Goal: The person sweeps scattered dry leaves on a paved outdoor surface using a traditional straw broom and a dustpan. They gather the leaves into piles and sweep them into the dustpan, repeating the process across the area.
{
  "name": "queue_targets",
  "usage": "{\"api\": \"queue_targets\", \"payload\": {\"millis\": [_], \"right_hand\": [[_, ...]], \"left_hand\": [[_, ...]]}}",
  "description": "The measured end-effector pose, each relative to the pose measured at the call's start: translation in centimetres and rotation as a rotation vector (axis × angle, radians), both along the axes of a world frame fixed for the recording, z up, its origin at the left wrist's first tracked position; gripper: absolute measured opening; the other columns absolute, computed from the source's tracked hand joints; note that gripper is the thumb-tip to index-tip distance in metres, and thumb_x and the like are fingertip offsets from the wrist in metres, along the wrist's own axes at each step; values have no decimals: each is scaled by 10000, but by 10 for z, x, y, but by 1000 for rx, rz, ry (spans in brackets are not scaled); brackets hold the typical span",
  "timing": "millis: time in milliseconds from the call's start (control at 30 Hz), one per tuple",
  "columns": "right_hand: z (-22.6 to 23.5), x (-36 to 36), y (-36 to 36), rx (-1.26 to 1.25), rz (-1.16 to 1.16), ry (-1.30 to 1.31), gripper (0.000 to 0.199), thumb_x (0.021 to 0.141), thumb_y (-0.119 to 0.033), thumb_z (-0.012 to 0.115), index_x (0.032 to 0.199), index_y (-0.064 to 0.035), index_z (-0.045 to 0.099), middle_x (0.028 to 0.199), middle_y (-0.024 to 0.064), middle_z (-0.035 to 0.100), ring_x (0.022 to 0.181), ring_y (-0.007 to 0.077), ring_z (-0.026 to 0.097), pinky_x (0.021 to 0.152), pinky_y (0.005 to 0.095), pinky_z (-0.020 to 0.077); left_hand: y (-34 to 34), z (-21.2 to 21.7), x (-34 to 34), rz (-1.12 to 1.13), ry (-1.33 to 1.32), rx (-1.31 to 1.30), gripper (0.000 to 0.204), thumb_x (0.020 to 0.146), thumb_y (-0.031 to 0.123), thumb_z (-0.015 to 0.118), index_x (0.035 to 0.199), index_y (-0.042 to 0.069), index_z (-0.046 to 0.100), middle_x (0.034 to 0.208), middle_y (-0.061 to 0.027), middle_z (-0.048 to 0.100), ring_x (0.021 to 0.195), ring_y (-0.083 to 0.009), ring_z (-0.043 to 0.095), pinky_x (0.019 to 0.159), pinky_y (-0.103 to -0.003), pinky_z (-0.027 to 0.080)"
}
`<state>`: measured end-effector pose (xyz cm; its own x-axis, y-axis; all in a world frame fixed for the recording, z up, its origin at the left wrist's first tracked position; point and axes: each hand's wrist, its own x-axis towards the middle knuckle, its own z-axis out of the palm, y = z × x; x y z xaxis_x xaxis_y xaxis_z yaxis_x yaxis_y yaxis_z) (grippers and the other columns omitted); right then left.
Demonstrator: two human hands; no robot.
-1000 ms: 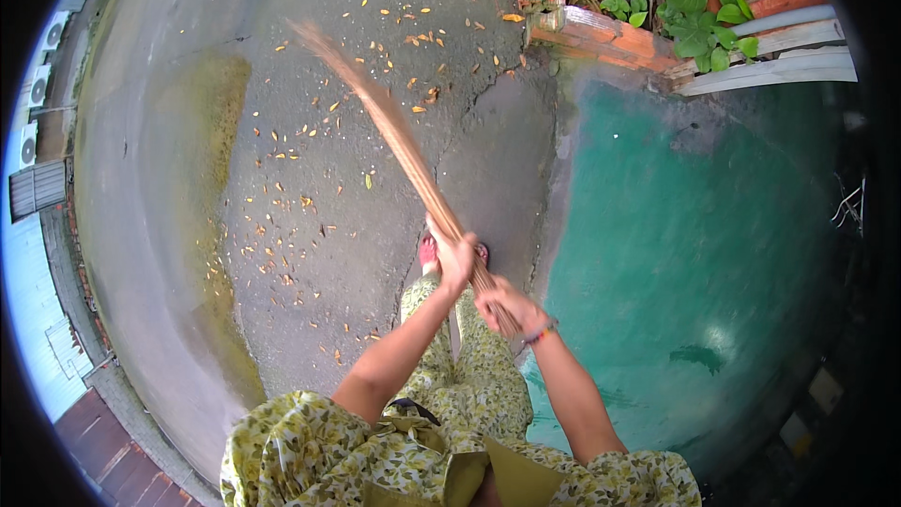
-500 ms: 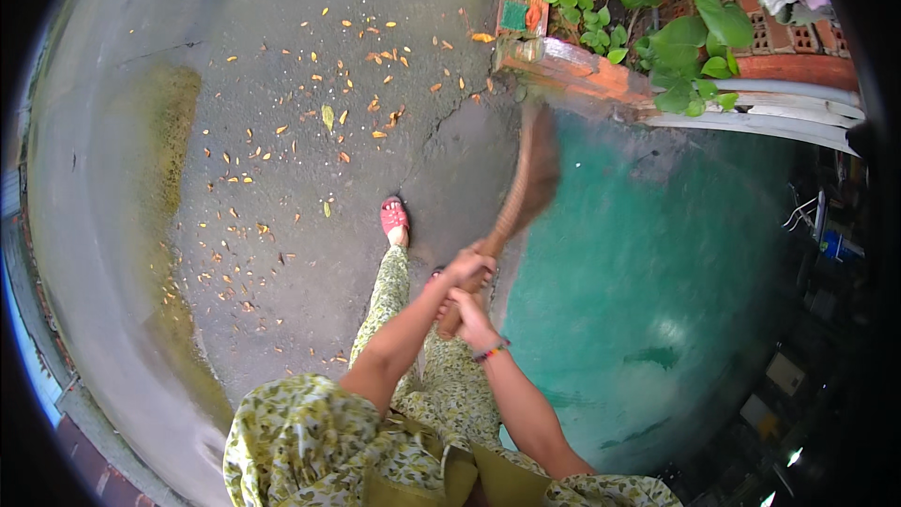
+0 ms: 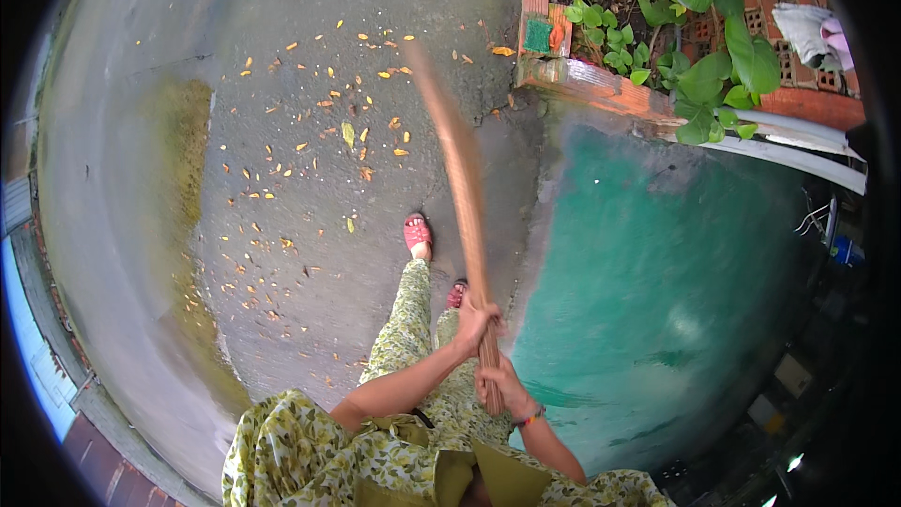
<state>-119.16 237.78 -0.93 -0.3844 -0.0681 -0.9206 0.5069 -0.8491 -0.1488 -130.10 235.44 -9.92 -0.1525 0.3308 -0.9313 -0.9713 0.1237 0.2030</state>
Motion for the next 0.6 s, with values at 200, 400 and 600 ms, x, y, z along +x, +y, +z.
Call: {"api": "queue_targets", "payload": {"millis": [200,400,600], "right_hand": [[-10,-27,4,127,-235,-221,120,825,-101,537,884,-21,469,623,70,520,505,188,562,442,321,497],[-73,-81,34,124,199,-103,127,813,-112,563,861,-18,493,627,68,533,481,179,563,429,319,498],[-8,1,38,160,153,-15,324,793,-67,542,1071,-20,383,647,72,523,454,166,537,395,306,479]], "left_hand": [[27,-53,29,-241,-416,292,160,713,66,645,840,40,551,599,-55,509,504,-177,515,461,-343,458],[16,-116,-48,138,-279,288,141,709,50,602,774,44,477,589,-61,480,451,-160,456,430,-301,424],[23,-19,16,49,-30,108,326,755,-2,540,1001,96,350,626,-74,479,480,-176,509,401,-349,457]]}}
